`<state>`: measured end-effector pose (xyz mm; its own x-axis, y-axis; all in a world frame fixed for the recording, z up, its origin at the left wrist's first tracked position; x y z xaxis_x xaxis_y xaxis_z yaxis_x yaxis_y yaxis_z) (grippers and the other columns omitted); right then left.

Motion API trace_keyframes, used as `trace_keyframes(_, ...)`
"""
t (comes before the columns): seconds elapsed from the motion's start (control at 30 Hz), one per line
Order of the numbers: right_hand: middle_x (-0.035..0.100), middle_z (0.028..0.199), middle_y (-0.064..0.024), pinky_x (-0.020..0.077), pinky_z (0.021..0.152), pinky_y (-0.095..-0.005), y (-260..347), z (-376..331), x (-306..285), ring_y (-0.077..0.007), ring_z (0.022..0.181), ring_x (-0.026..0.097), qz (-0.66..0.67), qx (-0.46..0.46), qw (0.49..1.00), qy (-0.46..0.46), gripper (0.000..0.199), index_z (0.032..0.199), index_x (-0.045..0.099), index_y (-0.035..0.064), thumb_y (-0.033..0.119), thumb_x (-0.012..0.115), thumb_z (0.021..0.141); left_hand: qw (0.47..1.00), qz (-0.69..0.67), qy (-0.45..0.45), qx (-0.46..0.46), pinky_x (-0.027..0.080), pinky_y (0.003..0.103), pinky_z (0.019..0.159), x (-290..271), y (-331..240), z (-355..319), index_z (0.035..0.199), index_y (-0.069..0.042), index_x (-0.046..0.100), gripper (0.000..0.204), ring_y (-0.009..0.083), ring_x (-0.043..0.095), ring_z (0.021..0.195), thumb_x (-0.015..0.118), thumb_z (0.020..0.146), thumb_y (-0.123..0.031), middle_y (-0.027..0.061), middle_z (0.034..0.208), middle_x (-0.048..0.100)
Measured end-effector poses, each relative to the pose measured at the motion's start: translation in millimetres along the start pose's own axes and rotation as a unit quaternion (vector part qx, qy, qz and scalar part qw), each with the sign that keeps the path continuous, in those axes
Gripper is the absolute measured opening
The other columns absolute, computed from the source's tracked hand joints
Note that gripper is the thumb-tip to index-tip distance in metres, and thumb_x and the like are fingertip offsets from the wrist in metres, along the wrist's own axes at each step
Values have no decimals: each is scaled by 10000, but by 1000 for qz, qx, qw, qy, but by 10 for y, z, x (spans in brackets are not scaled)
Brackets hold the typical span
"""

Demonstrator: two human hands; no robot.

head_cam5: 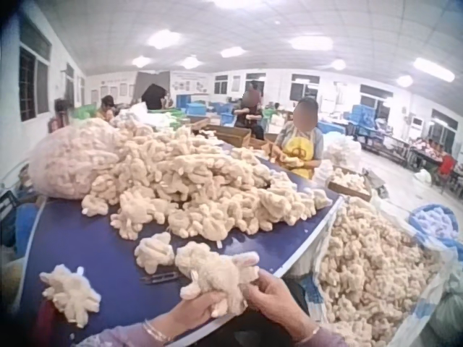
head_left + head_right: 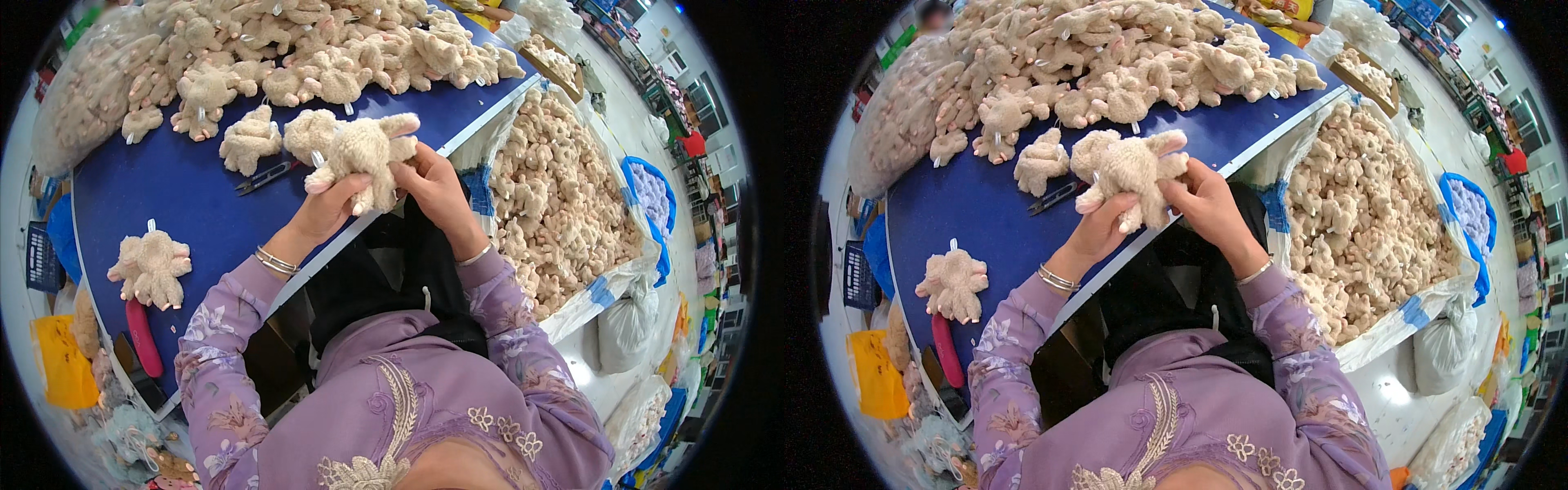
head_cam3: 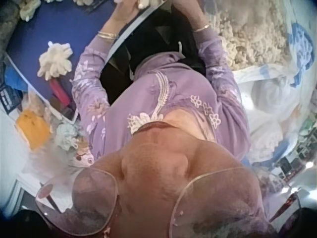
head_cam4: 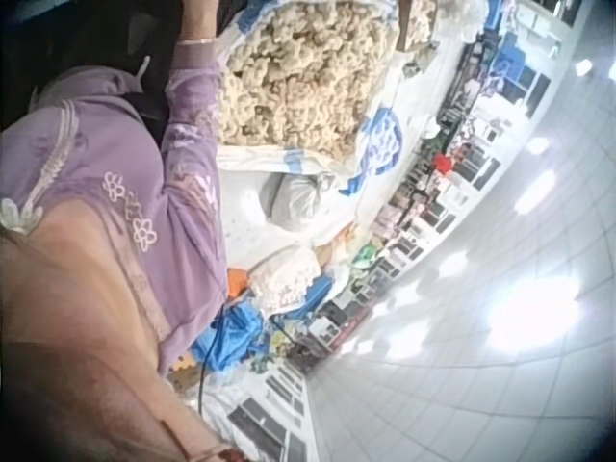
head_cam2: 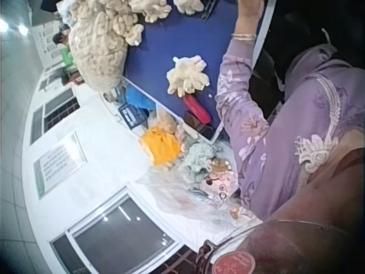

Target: The person trims loose threads and adjusts the ears of small stuffed animal toys using scissors. They handle each toy one at a time, inspecting and snipping excess material, then placing the finished items into a large sack.

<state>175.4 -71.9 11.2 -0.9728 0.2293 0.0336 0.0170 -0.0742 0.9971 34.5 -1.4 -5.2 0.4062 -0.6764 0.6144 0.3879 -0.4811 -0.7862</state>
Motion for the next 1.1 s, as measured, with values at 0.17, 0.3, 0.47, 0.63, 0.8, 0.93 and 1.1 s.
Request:
trace_keyframes(0.17,576,783,17,417,586,-208,37,17,6,-35,677,502,-34,-59,994,-81,174,950,569,-6,150,626,899,991,38,2,-125,501,233,586,-68,104,-45,1206,-94,516,329,140,649,787,529,970,-323,62,1006,630)
trace_keyframes(0.3,576,763,17,398,557,-197,-36,-15,-80,-25,639,483,-63,-52,991,-102,168,928,573,-4,148,636,894,984,126,5,-126,469,215,535,-15,56,-38,963,-64,584,226,107,594,595,524,973,-282,54,760,629)
trace_keyframes(0.47,553,705,26,368,483,-194,83,12,-225,-42,550,466,42,-41,987,-152,198,890,585,23,213,589,949,978,182,21,-103,446,223,513,-86,-39,-41,804,-61,554,279,95,553,560,491,988,-260,64,695,615)
trace_keyframes(0.63,553,725,12,369,508,-197,14,54,-178,-56,555,463,126,-14,990,-63,221,962,574,18,239,577,954,986,157,-4,-55,464,236,596,5,-165,-43,840,-75,558,322,116,596,652,432,998,-326,90,839,665)
trace_keyframes(0.8,590,840,-17,412,602,-208,-20,65,-160,-83,689,530,147,5,989,-24,271,1152,545,4,194,555,960,993,106,-7,-51,458,243,619,-133,-243,-10,862,-94,553,399,128,608,729,337,999,-400,98,907,667)
trace_keyframes(0.93,614,954,-51,485,718,-249,-29,71,-57,-113,776,579,208,-22,978,12,279,1195,518,1,158,530,965,998,48,-29,4,462,254,671,-145,-244,24,962,-71,552,370,136,602,862,380,980,-398,76,956,629)
trace_keyframes(1.1,616,984,-59,499,755,-271,-37,41,130,-129,836,607,217,-16,975,47,329,1247,477,2,160,536,964,969,204,-118,76,480,225,683,-66,-232,24,1131,-16,495,282,93,601,877,577,919,-185,33,1013,597)
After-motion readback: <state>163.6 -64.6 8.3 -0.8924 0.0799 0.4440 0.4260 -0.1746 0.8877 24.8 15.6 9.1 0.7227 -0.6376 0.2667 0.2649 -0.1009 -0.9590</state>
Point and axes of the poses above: each hand's wrist, its own z-axis towards the middle knuckle, its own x-axis out of the palm, y = z × x, the point moved 4 cm from there along z, towards the middle knuckle
